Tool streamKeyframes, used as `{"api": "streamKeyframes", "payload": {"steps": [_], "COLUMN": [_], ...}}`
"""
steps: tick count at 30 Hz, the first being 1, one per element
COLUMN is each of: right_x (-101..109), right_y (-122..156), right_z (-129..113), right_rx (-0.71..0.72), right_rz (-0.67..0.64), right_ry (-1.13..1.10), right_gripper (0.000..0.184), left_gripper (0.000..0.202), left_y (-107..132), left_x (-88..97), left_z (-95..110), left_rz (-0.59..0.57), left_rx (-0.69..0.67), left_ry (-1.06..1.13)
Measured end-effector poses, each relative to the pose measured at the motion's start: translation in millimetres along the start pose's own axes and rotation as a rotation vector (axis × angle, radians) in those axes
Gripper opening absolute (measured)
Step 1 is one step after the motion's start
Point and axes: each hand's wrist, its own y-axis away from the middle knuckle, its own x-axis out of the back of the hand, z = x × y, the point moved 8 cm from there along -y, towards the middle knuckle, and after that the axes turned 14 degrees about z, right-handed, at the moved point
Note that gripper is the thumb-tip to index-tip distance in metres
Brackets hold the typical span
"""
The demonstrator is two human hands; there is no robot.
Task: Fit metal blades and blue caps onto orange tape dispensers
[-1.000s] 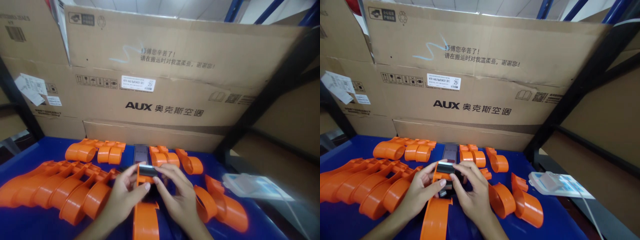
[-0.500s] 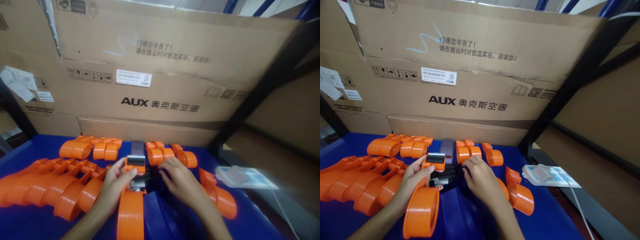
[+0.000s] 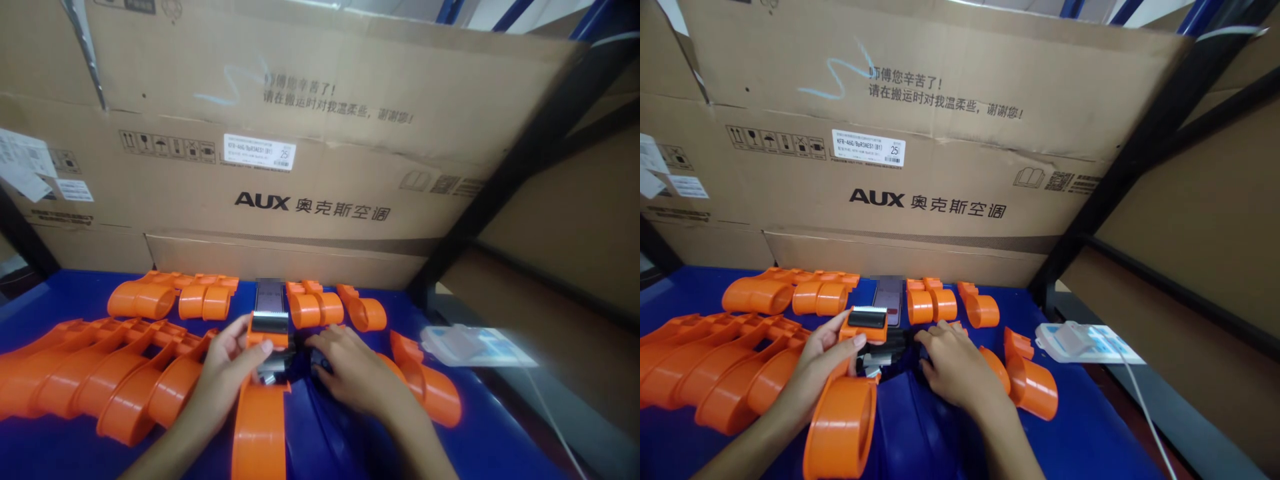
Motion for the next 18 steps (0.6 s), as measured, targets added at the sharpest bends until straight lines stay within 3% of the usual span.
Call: {"api": "streamKeyframes", "payload": {"steps": [4,8,13,18], "right_x": [-3.2,1.4,21.2,21.7], "right_y": [-2.1,-6.4,-11.6,-4.9], "right_z": [-6.2,-13.0,-23.7,-24.6], "right_rx": [0.023,0.032,0.016,-0.174], "right_rz": [-0.082,-0.081,0.121,0.317], "right_ry": [0.008,-0.025,-0.211,-0.563], "right_gripper": [0.031,0.024,0.018,0.01], "left_gripper": [0.043,0.037,0.037,0.037], "left_y": [-0.2,0.4,0.5,2.8], "left_x": [1.0,-0.2,-0.1,-2.0], "left_z": [-0.7,-3.3,-3.0,-0.7], "left_rz": [-0.008,-0.033,-0.032,-0.028], "left_rx": [-0.022,-0.007,-0.008,-0.026], "left_ry": [-0.037,-0.022,-0.026,-0.062]}}
